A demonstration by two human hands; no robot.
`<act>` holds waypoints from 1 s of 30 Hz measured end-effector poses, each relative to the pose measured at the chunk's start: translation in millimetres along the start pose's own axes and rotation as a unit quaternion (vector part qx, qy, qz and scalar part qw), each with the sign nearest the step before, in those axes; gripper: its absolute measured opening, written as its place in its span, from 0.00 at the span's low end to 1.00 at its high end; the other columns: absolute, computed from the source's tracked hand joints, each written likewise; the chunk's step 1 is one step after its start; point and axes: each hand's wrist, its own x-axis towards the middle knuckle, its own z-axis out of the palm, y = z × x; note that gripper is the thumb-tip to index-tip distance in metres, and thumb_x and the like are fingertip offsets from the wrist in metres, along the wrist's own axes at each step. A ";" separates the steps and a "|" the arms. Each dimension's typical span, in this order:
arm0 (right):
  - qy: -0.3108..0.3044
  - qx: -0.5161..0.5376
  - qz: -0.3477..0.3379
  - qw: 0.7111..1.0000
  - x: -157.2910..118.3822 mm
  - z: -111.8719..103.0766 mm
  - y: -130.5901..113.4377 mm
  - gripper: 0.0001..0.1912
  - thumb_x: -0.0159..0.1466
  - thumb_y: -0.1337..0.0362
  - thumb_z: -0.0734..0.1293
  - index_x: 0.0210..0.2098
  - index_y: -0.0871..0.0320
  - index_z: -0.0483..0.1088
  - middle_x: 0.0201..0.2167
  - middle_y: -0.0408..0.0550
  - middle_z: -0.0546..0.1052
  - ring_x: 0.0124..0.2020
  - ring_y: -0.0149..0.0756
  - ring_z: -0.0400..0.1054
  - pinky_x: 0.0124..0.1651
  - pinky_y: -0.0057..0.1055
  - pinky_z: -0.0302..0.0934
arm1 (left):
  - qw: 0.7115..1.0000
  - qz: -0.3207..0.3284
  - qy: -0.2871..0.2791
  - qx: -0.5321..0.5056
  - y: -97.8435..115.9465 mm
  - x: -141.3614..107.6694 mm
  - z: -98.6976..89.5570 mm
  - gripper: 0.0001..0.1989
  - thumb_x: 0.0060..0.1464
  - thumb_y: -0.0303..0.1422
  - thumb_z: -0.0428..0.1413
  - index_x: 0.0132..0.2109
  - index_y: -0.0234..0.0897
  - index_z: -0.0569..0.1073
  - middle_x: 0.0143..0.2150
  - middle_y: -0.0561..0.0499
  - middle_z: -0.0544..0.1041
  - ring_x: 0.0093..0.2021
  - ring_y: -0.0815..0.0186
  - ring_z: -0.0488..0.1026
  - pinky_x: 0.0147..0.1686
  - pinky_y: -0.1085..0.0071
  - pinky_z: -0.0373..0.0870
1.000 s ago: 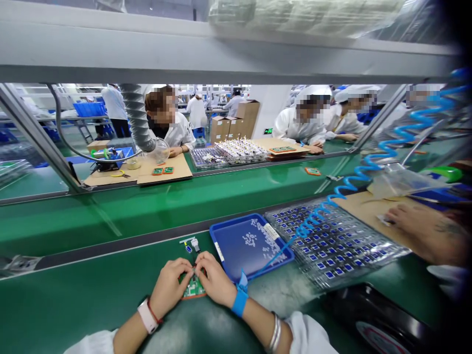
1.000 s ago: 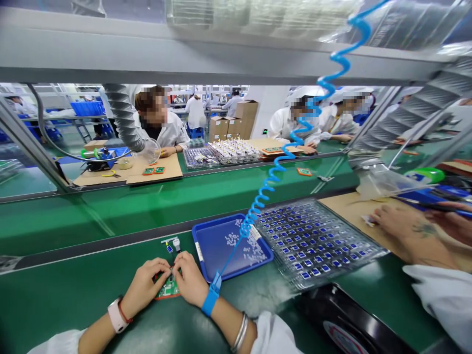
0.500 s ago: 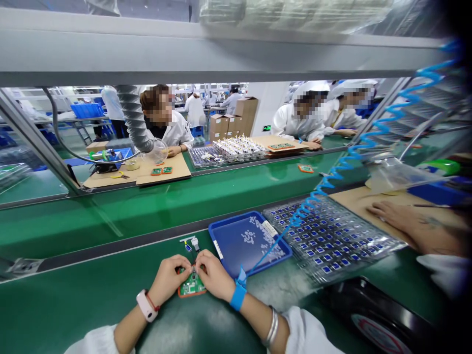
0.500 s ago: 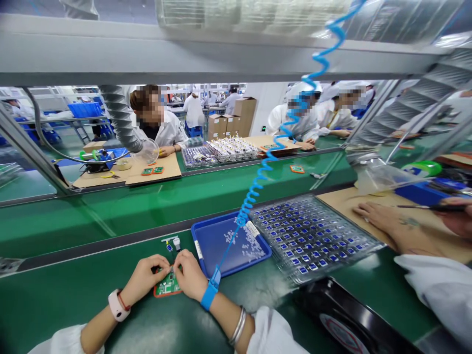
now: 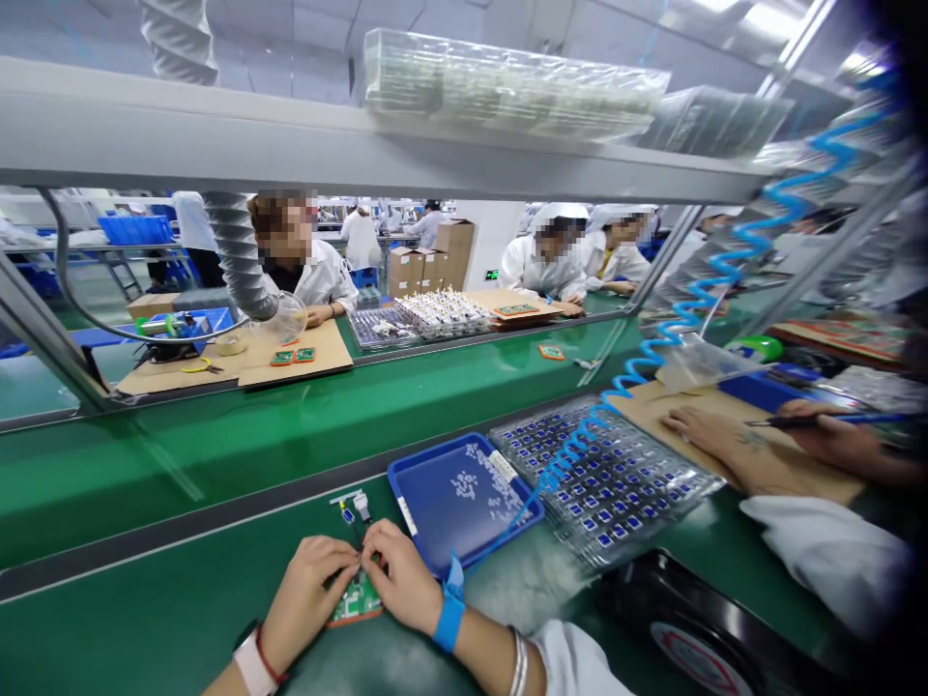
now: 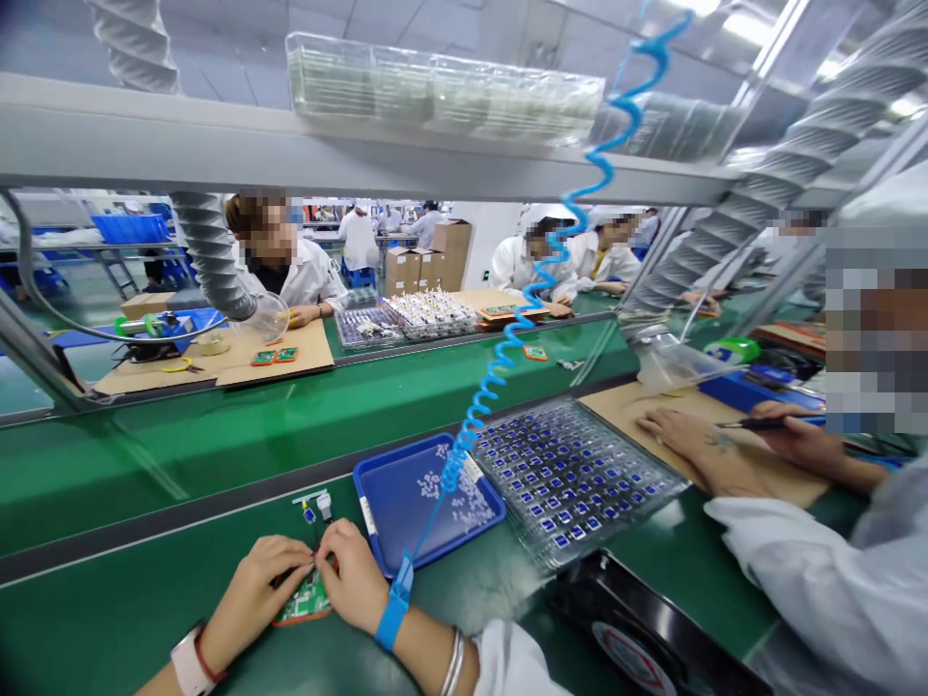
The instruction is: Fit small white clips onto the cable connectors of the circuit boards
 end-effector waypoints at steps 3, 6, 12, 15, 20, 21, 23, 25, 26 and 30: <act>0.002 0.003 -0.004 1.000 -1.0 -1.5 -2.6 0.08 0.58 0.75 0.60 0.28 0.58 0.64 0.34 0.47 0.69 0.39 0.33 0.64 0.42 0.31 0.60 | 1.000 0.000 -0.017 -0.004 -2.4 0.0 0.8 0.09 0.59 0.34 0.52 0.36 0.40 0.77 0.38 0.49 0.78 0.38 0.63 0.74 0.40 0.66 0.69; 0.008 0.016 0.004 1.000 -1.5 -2.1 -5.3 0.07 0.58 0.75 0.60 0.28 0.58 0.65 0.34 0.46 0.69 0.39 0.33 0.64 0.42 0.30 0.60 | 1.000 0.009 -0.021 -0.007 -4.1 0.4 0.9 0.08 0.58 0.34 0.53 0.35 0.41 0.77 0.37 0.50 0.78 0.38 0.63 0.74 0.41 0.66 0.69; 0.014 0.027 0.031 0.999 -0.9 -2.3 -8.8 0.06 0.57 0.74 0.63 0.28 0.58 0.66 0.35 0.46 0.69 0.40 0.32 0.64 0.42 0.30 0.60 | 1.000 0.016 -0.009 -0.023 -8.7 -0.3 1.7 0.08 0.58 0.35 0.53 0.37 0.43 0.77 0.37 0.51 0.78 0.38 0.64 0.74 0.40 0.68 0.70; 0.009 0.032 0.035 0.999 -1.0 -2.1 -8.6 0.06 0.56 0.75 0.63 0.28 0.58 0.66 0.35 0.46 0.69 0.40 0.33 0.64 0.43 0.30 0.60 | 0.999 0.002 -0.018 -0.031 -7.9 -0.6 2.4 0.08 0.58 0.35 0.53 0.37 0.42 0.77 0.37 0.51 0.78 0.38 0.64 0.73 0.40 0.68 0.69; 0.003 0.048 0.025 0.999 -1.4 -1.4 -5.2 0.06 0.57 0.74 0.62 0.29 0.58 0.66 0.35 0.47 0.69 0.40 0.33 0.65 0.43 0.30 0.60 | 0.998 -0.052 -0.011 -0.041 -2.1 -1.0 2.5 0.06 0.57 0.34 0.53 0.36 0.39 0.74 0.36 0.50 0.76 0.38 0.64 0.71 0.39 0.69 0.68; -0.001 0.049 0.024 0.999 -1.4 -1.2 -4.6 0.06 0.58 0.74 0.62 0.29 0.58 0.66 0.35 0.47 0.69 0.40 0.33 0.65 0.43 0.30 0.60 | 0.997 -0.064 -0.007 -0.043 -1.0 -1.3 2.4 0.06 0.57 0.35 0.53 0.36 0.39 0.73 0.36 0.50 0.76 0.38 0.64 0.71 0.39 0.69 0.68; -0.009 0.048 0.023 0.999 -1.1 -0.6 -3.9 0.05 0.58 0.74 0.62 0.29 0.58 0.66 0.35 0.47 0.69 0.40 0.33 0.64 0.42 0.30 0.60 | 0.996 -0.075 -0.005 -0.049 0.6 -2.3 2.0 0.07 0.58 0.35 0.52 0.36 0.39 0.73 0.36 0.49 0.75 0.38 0.64 0.71 0.39 0.69 0.67; -0.013 0.046 0.023 0.999 -0.6 0.3 -4.0 0.05 0.58 0.73 0.62 0.29 0.58 0.66 0.35 0.47 0.68 0.39 0.33 0.64 0.42 0.30 0.59 | 0.996 -0.073 -0.006 -0.059 1.8 -3.2 1.6 0.08 0.58 0.35 0.51 0.36 0.39 0.73 0.36 0.49 0.75 0.39 0.63 0.70 0.40 0.68 0.67; -0.012 0.046 0.023 0.999 -0.4 0.9 -4.1 0.05 0.59 0.73 0.62 0.29 0.58 0.65 0.35 0.47 0.68 0.39 0.33 0.64 0.41 0.30 0.59 | 0.995 -0.071 -0.006 -0.065 2.2 -3.5 1.4 0.08 0.59 0.35 0.51 0.36 0.39 0.73 0.36 0.49 0.75 0.39 0.63 0.70 0.40 0.68 0.67; 0.000 0.046 0.017 0.999 0.2 3.4 -3.2 0.04 0.59 0.71 0.62 0.29 0.58 0.64 0.34 0.47 0.68 0.38 0.34 0.64 0.41 0.30 0.59 | 0.994 -0.077 -0.007 -0.079 2.9 -3.6 1.7 0.06 0.57 0.32 0.52 0.37 0.39 0.73 0.36 0.50 0.75 0.38 0.64 0.70 0.40 0.69 0.67</act>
